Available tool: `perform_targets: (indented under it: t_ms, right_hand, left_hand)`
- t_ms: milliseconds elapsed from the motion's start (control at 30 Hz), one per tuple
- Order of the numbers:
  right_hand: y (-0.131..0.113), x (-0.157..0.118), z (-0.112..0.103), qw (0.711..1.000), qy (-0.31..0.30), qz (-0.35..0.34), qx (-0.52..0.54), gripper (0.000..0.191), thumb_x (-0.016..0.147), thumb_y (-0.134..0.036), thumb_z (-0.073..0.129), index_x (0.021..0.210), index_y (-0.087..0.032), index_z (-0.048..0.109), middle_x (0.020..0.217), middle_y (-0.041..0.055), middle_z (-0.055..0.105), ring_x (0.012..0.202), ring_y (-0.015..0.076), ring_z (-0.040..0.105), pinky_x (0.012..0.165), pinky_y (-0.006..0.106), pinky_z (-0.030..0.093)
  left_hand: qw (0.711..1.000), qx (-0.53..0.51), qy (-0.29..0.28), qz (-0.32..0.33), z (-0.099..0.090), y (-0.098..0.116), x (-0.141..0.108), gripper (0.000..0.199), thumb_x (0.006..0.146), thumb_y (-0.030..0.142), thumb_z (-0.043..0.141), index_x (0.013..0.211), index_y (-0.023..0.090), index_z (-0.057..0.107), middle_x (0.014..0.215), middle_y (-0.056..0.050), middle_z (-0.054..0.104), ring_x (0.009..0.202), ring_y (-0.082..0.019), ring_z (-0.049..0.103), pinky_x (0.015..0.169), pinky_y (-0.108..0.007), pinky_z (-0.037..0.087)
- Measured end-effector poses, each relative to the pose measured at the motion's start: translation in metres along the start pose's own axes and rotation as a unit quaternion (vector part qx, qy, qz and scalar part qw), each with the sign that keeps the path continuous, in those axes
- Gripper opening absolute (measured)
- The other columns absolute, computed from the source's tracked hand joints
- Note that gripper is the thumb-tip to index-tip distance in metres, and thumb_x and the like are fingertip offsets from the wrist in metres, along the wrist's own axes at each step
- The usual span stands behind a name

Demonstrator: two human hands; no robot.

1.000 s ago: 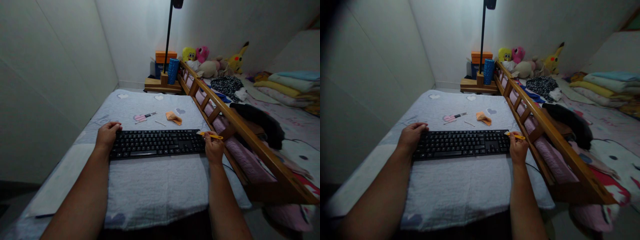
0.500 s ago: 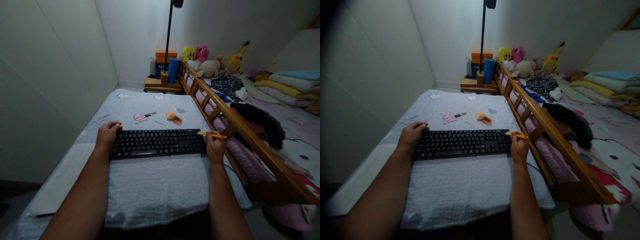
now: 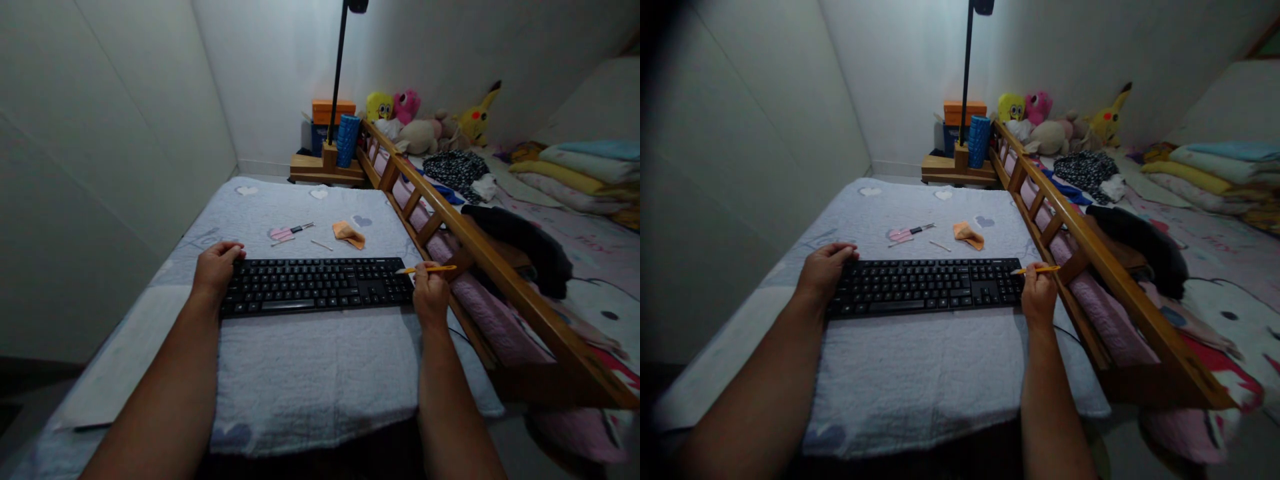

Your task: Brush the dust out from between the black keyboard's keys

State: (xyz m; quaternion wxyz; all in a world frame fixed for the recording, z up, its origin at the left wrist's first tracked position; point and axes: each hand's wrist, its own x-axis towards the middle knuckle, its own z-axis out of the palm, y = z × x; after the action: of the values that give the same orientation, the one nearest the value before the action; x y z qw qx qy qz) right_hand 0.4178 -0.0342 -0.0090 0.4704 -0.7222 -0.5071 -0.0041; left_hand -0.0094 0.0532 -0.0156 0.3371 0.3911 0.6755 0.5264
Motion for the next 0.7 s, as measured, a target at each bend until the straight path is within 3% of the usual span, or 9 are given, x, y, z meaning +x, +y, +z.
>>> perform_targets:
  t_ms: [167,300,567,700]
  right_hand:
    - [-0.0050,-0.0010,0.0030,0.999,-0.018,-0.011,0.040,0.040,0.093,-0.056,0.042,0.091,-0.021,0.061,0.080,0.0076,0.069,0.076,0.0239,0.065,0.078,0.037,0.050]
    - [-0.0026,-0.0004,0.0033,1.000,-0.028,-0.013,0.005,0.037,0.090,-0.054,0.042,0.087,-0.022,0.061,0.077,0.0077,0.069,0.076,0.0251,0.064,0.077,0.037,0.048]
    - [0.0005,0.0002,-0.0039,0.999,0.039,-0.007,-0.015,0.035,0.091,-0.053,0.041,0.082,-0.023,0.057,0.075,0.0077,0.066,0.079,0.0266,0.063,0.081,0.040,0.048]
    - [-0.0020,-0.0014,-0.0005,1.000,0.006,-0.009,0.025,0.037,0.094,-0.053,0.042,0.091,-0.021,0.060,0.076,0.0060,0.067,0.077,0.0246,0.064,0.079,0.038,0.049]
  left_hand:
    - [1.000,0.003,-0.002,0.001,-0.0004,-0.0005,0.0005,0.024,0.062,0.033,0.068,0.082,0.019,0.072,0.073,-0.002,0.069,0.071,-0.019,0.062,0.075,-0.031,0.051]
    - [1.000,-0.001,-0.001,0.000,-0.0003,0.0006,-0.0008,0.024,0.063,0.033,0.069,0.083,0.020,0.072,0.074,-0.002,0.069,0.071,-0.019,0.062,0.074,-0.031,0.051]
    - [1.000,0.001,-0.001,0.004,-0.0001,0.0006,-0.0014,0.022,0.064,0.032,0.067,0.081,0.019,0.071,0.074,-0.002,0.069,0.070,-0.019,0.062,0.071,-0.030,0.051]
    - [1.000,0.006,0.001,0.003,-0.0003,0.0012,-0.0010,0.021,0.063,0.032,0.068,0.080,0.020,0.071,0.073,-0.003,0.069,0.071,-0.020,0.062,0.072,-0.031,0.052]
